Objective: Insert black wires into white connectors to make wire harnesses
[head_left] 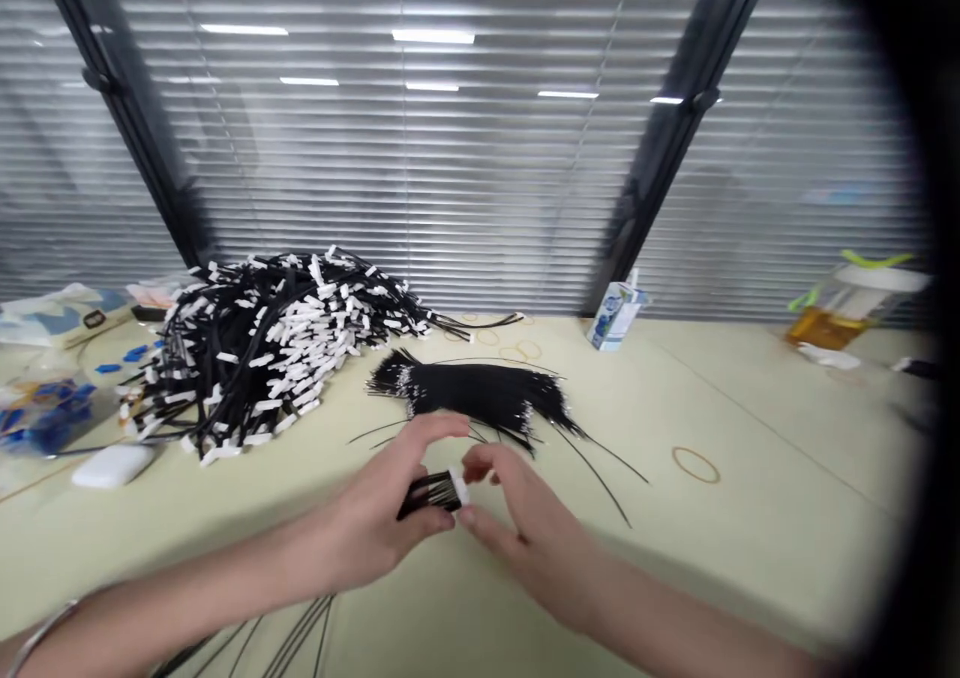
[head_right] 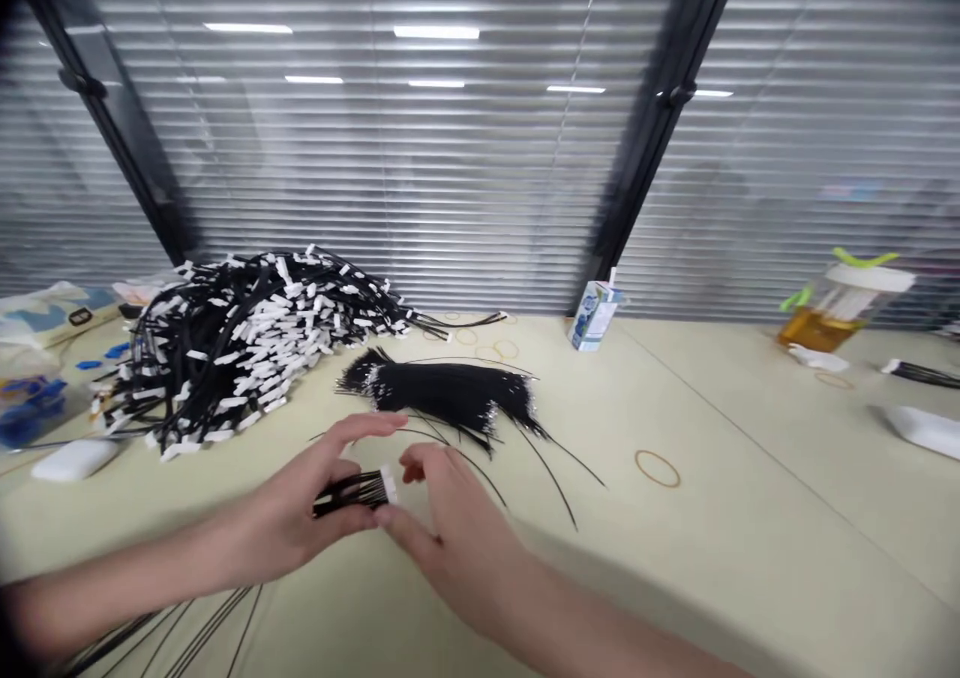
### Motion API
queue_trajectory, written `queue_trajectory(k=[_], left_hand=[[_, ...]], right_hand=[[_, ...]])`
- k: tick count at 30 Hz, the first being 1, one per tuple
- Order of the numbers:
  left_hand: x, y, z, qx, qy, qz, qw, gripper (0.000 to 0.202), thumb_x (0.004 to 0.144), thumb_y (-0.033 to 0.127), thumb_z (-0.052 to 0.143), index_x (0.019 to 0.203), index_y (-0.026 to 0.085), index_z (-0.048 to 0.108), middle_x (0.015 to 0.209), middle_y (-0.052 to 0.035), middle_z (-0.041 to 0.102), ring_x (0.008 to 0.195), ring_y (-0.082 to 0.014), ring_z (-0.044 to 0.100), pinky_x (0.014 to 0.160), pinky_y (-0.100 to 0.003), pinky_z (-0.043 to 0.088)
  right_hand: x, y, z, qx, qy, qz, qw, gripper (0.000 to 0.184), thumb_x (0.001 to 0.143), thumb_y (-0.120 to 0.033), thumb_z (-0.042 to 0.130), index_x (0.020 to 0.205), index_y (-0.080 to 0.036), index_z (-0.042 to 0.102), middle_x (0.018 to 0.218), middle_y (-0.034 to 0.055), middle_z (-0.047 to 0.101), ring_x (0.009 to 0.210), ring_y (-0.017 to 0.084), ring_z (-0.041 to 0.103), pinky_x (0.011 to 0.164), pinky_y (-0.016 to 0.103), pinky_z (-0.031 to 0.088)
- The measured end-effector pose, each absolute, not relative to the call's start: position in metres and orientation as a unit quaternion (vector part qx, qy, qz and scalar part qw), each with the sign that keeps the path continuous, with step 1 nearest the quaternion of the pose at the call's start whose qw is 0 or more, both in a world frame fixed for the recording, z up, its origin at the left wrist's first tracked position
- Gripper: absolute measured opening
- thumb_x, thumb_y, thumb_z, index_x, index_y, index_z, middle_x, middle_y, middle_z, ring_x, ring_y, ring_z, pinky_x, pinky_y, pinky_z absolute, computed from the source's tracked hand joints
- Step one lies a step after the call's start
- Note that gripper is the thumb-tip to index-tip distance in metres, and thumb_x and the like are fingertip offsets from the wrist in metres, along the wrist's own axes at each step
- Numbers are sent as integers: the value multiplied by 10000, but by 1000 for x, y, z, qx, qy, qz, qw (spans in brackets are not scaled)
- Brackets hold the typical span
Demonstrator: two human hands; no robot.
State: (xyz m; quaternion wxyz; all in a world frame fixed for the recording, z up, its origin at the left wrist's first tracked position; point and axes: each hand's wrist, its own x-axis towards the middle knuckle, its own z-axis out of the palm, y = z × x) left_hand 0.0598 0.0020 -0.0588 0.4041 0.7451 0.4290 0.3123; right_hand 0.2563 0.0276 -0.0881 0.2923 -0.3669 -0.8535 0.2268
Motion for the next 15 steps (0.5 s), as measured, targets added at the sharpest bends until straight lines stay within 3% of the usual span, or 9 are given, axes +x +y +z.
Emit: queue_trajectory(k=[2, 5, 9, 12, 15], left_hand=[[63, 1, -61, 778, 387, 317, 380, 588, 831, 92, 512, 1315, 347, 298, 1402, -83, 341, 803, -97, 576, 737, -240, 481], [65, 2, -65, 805, 358, 318, 350, 580, 808, 53, 513, 1292, 316, 331, 1345, -89, 399, 937, -139, 571, 753, -233, 474], [57, 8, -66, 774, 448, 284, 345, 505, 848, 217, 562, 1318, 287, 393, 1215, -74, 548, 852, -145, 576, 697, -220, 437], [45, 11, -61, 789, 442, 168, 393, 240, 920, 337, 447, 1059, 216, 601, 886, -17, 657, 732, -118, 566, 642, -189, 405], [35, 8, -51, 793, 438, 52, 420, 342, 946, 400, 363, 846, 169, 594, 643, 9, 605, 603, -100, 545, 562, -171, 374]], right_hand=[[252, 32, -86, -396, -820, 337, 238, 253, 828, -349, 510, 960, -136, 545, 878, 34, 583, 759, 61, 527, 664, 183, 445], [248, 37, -80, -398, -800, 397, 210, 190, 804, -317, 530, 873, -142, 565, 735, -9, 555, 635, 25, 459, 581, 139, 363], [257, 41, -74, -416, -755, 457, 218, 223, 827, -349, 505, 913, -160, 588, 761, -12, 566, 659, 14, 455, 600, 125, 343], [267, 41, -76, -436, -724, 482, 231, 269, 827, -392, 513, 951, -177, 619, 817, -3, 593, 698, 19, 479, 618, 124, 345], [271, 38, -83, -445, -700, 505, 240, 269, 809, -398, 543, 933, -183, 649, 804, -1, 596, 687, 22, 476, 605, 126, 336]])
